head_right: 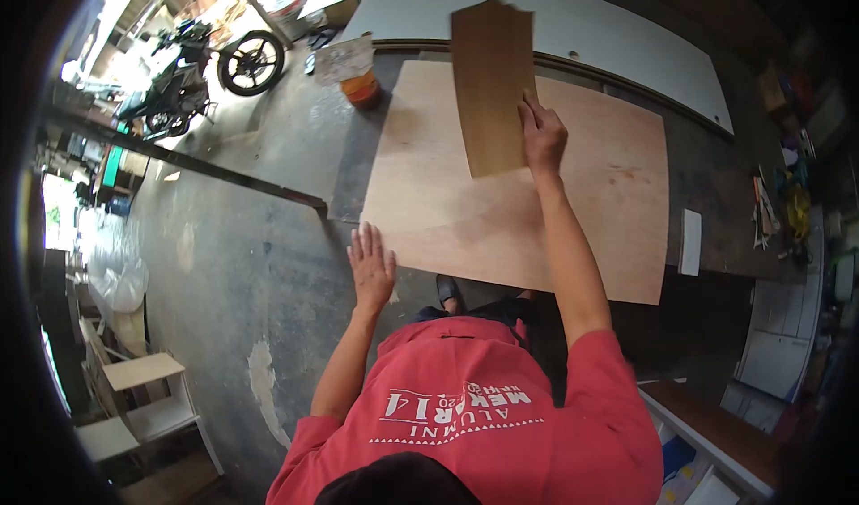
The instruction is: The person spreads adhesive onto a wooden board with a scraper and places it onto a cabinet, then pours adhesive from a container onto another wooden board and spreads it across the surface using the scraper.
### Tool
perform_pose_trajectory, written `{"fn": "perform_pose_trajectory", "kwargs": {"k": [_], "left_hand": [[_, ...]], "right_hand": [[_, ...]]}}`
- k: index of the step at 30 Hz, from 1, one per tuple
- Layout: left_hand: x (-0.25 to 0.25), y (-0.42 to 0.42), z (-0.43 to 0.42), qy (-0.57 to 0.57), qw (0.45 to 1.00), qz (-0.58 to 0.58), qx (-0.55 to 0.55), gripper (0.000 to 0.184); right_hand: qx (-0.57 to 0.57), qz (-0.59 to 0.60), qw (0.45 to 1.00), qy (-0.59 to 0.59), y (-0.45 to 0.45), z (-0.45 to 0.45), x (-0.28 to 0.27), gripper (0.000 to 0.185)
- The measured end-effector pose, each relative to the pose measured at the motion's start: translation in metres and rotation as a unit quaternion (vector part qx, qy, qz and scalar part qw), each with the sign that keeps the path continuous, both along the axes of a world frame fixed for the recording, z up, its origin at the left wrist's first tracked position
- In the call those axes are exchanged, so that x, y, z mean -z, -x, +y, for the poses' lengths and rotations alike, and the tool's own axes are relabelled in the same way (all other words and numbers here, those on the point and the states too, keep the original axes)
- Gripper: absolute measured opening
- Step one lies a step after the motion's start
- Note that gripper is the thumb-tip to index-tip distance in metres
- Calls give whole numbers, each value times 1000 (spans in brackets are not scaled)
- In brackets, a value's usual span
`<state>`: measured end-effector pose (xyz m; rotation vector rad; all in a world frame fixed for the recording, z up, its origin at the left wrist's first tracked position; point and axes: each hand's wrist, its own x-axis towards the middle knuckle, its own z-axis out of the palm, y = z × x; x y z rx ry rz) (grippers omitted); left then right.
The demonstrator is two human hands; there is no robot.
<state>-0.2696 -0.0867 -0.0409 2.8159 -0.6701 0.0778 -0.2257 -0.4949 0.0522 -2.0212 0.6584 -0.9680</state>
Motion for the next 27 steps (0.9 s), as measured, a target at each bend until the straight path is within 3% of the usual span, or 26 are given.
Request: {"fn": "perform_pose_trajectory", "kwargs": {"k": [1, 2, 3, 4, 6, 7, 8, 10, 12, 14, 17, 19, 20, 21, 24, 26, 27], "left_hand": [[0, 7, 5, 16, 1000, 12, 1, 66], [1, 14, 9, 33, 999, 25, 2, 66], [-1, 18, 13, 54, 998, 30, 7, 67], [-7, 23, 19, 50, 998, 37, -3, 67], [-16, 25, 27, 50, 997, 65, 12, 71], [-14, 27, 30, 68, 996, 65, 1, 76], [-13, 28, 34, 67, 995, 76, -8, 76], [-10, 28, 37, 66, 996, 51, -17, 71], [-14, 24, 38, 89, 994, 57, -28, 68], [-18, 12, 28, 117, 991, 60, -32, 64], [-13, -11, 13, 140, 989, 32, -39, 62], [0, -30, 7, 261, 962, 48, -69, 57], [1, -39, 5, 255, 963, 52, -68, 57], [0, -49, 2, 280, 951, 80, -102, 50], [11, -65, 1, 338, 919, 91, -180, 37], [28, -71, -6, 370, 900, 79, -217, 29], [34, -78, -6, 367, 902, 79, -215, 28]], "right_hand": [[-9, 2, 1000, -3, -18, 3, 8, 28], [-21, 188, 980, 61, -36, 3, 24, 28], [-34, 369, 920, 125, -46, 8, 37, 28], [-45, 374, 918, 125, -48, 20, 27, 28], [-112, 301, 947, -19, -54, 33, 4, 27], [-184, 91, 979, -18, -49, 40, 14, 27], [-193, 102, 976, -21, -39, 46, 24, 27], [-244, 302, 907, 167, 0, 64, 24, 28], [-307, 330, 879, 157, 37, 64, 22, 28], [-287, 256, 920, 77, 73, 62, -9, 29], [-187, 223, 952, 91, 148, 43, -11, 29], [-175, 435, 872, 140, 202, 20, 3, 29], [-159, 396, 896, 124, 230, 9, 8, 30], [-127, 341, 932, -13, 251, 3, 6, 28], [-13, 275, 961, -41, 303, -4, -1, 24], [149, 106, 982, -54, 349, -6, 27, 22], [94, 201, 975, 11, 374, -12, 41, 22]]}}
